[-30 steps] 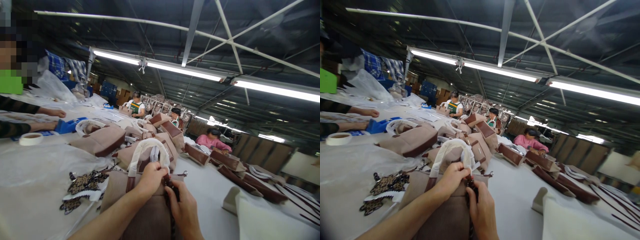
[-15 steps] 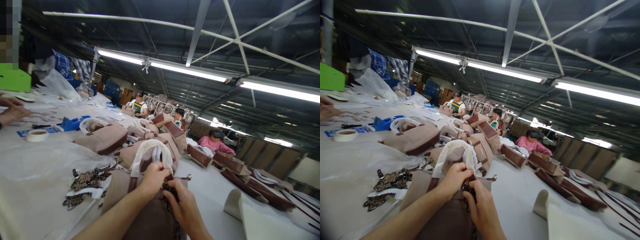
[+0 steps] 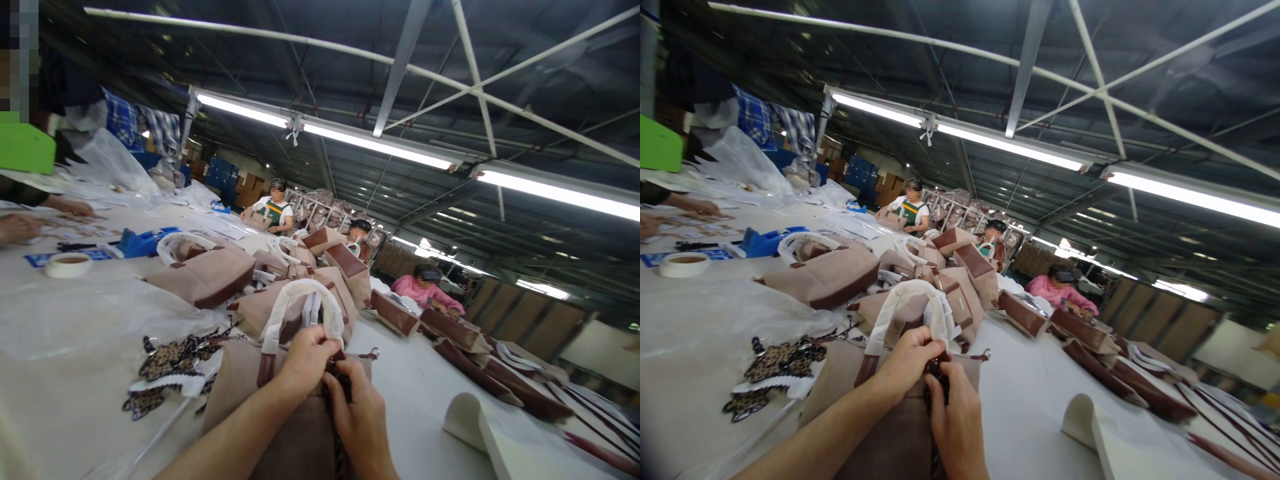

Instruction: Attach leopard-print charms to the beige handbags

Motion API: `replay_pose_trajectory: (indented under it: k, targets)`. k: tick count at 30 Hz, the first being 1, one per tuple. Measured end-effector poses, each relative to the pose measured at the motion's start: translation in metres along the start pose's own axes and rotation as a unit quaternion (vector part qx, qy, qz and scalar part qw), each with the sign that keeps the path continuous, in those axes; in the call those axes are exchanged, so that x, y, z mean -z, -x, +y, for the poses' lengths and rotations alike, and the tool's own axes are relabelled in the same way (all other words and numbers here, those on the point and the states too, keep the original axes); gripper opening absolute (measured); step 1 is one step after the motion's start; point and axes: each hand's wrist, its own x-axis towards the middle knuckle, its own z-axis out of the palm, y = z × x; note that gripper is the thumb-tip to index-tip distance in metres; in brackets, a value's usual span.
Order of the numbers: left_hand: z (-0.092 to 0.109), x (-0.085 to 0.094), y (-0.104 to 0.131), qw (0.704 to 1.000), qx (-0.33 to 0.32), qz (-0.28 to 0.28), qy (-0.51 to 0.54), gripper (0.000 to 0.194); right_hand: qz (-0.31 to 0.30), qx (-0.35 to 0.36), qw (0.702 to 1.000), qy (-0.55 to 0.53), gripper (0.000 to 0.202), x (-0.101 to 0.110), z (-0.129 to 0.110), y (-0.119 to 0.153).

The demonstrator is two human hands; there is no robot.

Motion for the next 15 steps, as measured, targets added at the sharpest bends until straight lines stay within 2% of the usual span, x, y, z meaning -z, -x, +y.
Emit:
replay_pose_trajectory:
  k: [5, 11, 15]
  targets:
    - [0.001, -0.001, -0.001, 0.999, 0.010, 0.012, 0.034, 0.017, 0.070, -0.018, 0.997, 0.033, 0.021, 0.000, 0.001, 0.001]
    - [0.002, -0.003, -0.002, 0.999, 0.005, 0.033, 0.042, 0.020, 0.087, 0.003, 0.995, 0.045, 0.024, -0.001, 0.001, 0.001]
    - [-0.002, -0.005, -0.009, 0.998, -0.002, 0.051, 0.044, 0.019, 0.106, -0.027, 0.991, 0.074, 0.031, -0.006, -0.012, 0.003]
